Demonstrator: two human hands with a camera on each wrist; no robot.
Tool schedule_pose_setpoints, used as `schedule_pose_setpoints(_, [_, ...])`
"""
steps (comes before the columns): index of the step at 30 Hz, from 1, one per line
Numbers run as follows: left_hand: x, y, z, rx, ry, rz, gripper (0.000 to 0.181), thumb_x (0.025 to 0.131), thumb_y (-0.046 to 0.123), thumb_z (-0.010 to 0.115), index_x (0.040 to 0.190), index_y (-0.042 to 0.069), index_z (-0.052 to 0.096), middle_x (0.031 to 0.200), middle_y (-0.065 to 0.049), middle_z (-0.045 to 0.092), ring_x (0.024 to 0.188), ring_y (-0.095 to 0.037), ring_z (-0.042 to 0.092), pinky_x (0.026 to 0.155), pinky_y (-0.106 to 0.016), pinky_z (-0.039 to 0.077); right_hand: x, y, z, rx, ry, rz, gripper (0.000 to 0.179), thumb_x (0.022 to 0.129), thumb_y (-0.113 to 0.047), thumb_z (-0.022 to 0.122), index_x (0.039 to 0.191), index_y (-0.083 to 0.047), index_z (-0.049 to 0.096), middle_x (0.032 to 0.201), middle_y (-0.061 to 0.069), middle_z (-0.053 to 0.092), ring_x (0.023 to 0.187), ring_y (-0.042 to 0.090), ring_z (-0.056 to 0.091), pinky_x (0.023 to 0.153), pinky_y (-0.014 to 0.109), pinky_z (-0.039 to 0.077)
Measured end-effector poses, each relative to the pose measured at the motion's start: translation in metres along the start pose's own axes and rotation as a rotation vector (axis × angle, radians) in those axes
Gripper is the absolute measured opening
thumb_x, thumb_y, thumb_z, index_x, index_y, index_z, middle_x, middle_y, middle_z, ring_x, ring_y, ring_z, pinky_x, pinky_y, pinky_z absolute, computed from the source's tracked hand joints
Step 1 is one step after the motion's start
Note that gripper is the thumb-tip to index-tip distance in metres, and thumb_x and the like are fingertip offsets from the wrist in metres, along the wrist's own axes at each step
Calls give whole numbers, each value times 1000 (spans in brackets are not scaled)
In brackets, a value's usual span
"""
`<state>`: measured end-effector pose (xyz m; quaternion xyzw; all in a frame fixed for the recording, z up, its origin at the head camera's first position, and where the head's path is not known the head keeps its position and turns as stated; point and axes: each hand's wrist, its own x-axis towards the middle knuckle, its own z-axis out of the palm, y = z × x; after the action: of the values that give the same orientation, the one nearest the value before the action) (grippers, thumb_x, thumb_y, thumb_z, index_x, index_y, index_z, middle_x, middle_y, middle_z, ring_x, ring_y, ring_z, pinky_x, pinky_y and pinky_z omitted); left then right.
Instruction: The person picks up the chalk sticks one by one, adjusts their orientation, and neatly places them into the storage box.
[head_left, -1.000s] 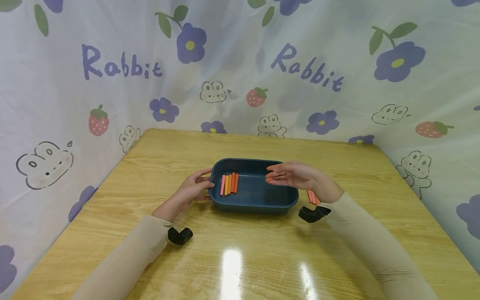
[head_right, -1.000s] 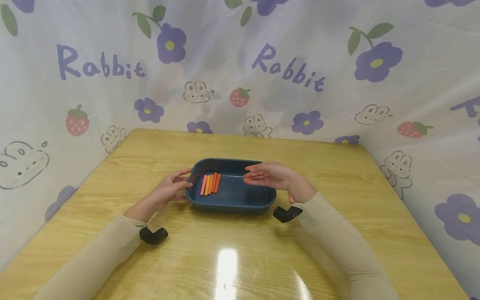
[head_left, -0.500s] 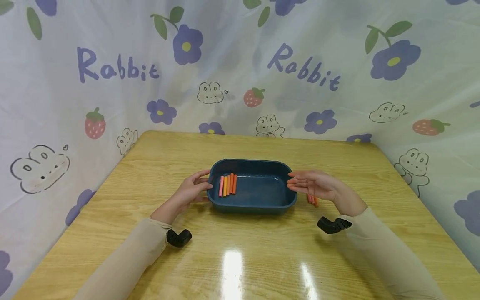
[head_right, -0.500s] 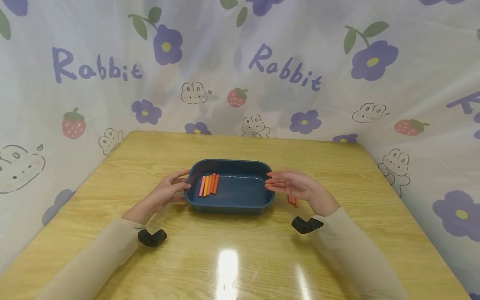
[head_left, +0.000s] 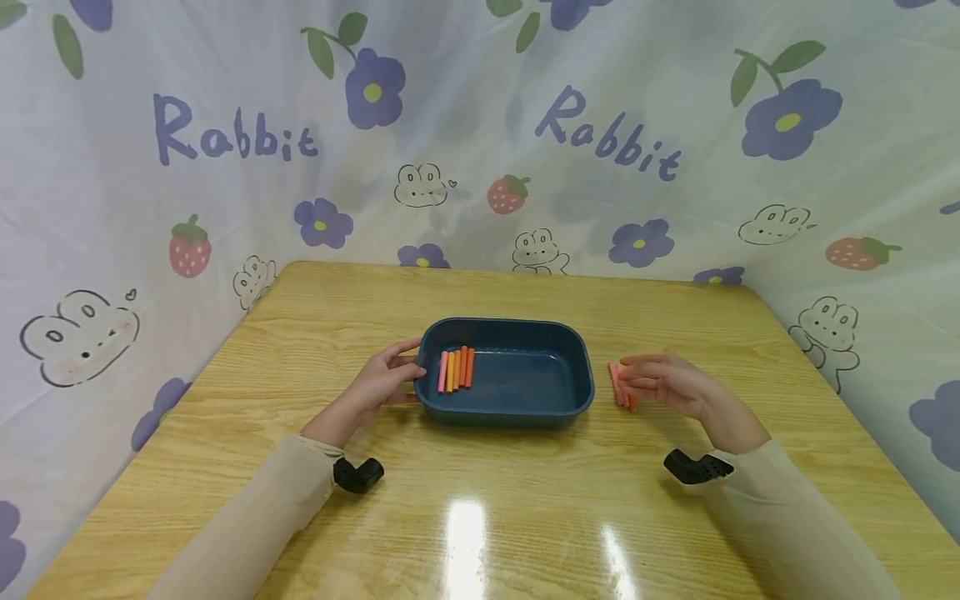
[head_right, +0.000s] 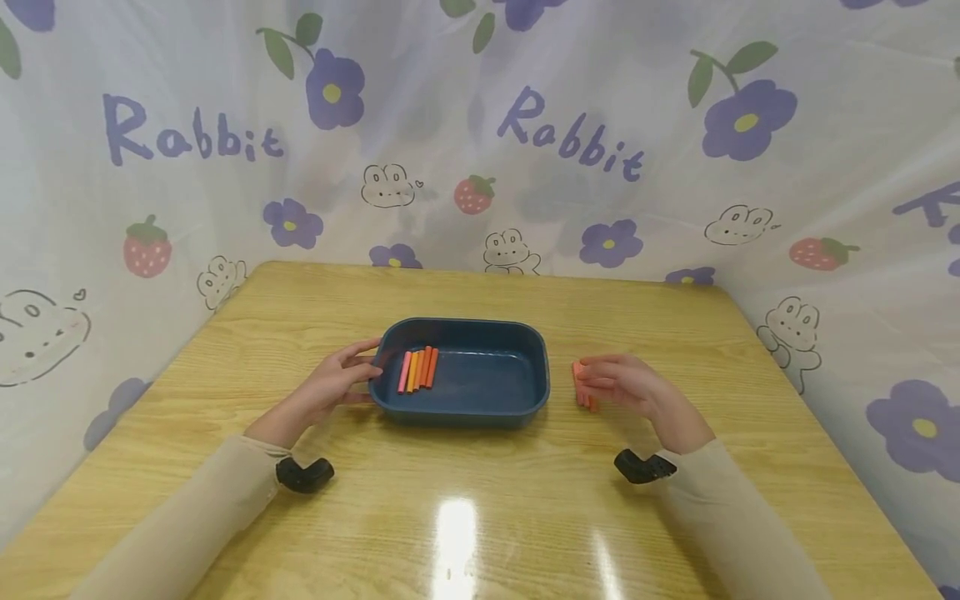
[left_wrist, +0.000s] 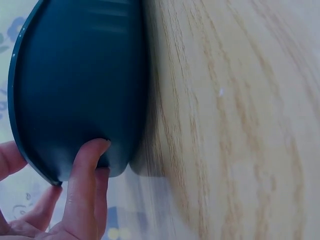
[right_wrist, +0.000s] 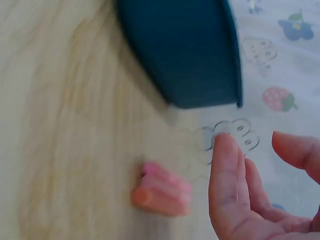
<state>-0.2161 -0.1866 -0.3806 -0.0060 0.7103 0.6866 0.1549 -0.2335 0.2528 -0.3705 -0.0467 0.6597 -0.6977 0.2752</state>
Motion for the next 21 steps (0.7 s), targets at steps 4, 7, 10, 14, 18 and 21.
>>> schedule_pose_setpoints(4, [-1, 0, 0, -3, 5, -9, 59, 93, 4, 50, 147, 9, 26, 140, -26, 34, 118, -40, 46, 78, -43, 53, -1, 8, -7, -30, 69, 18, 58, 97, -4, 46, 140, 18, 13, 110, 8, 57, 94, 13, 62, 89, 30, 48])
schedule_pose_setpoints(7, [-1, 1, 1, -8, 3, -13, 59, 93, 4, 49, 147, 9, 26, 140, -26, 34, 119, -40, 45, 78, -43, 53, -1, 14, -11, -82, 109, 17, 58, 97, -6, 47, 140, 18, 16, 108, 4, 57, 91, 12, 62, 86, 29, 50])
schedule_pose_setpoints(10, [0, 1, 1, -10, 1, -12, 59, 93, 3, 49, 148, 9, 26, 140, -26, 34, 119, -40, 45, 77, -42, 53, 1, 18, -13, -125, 165, 33, 59, 96, -9, 51, 140, 15, 20, 102, 3, 59, 87, 12, 62, 81, 29, 52])
schedule_pose_setpoints(14, [1, 0, 1, -8, 1, -10, 59, 93, 3, 48, 147, 9, 26, 141, -26, 34, 119, -40, 45, 77, -43, 53, 3, 24, -14, -171, 198, 70, 61, 94, -8, 54, 141, 12, 20, 103, 8, 56, 83, 14, 61, 75, 30, 54])
schedule_pose_setpoints(18, [1, 0, 1, -11, 0, -13, 59, 93, 3, 49, 147, 8, 26, 141, -26, 34, 119, -40, 45, 78, -44, 53, 6, 26, -13, -229, 197, 73, 62, 91, -1, 54, 141, 12, 19, 109, 15, 48, 81, 15, 61, 71, 32, 55])
schedule_pose_setpoints(21, [0, 2, 1, -8, 9, -15, 59, 93, 3, 49, 147, 9, 26, 140, -26, 34, 118, -39, 46, 78, -45, 52, 9, 25, -11, -305, 202, 70, 64, 89, 1, 58, 141, 10, 23, 104, 16, 49, 74, 15, 62, 67, 30, 55])
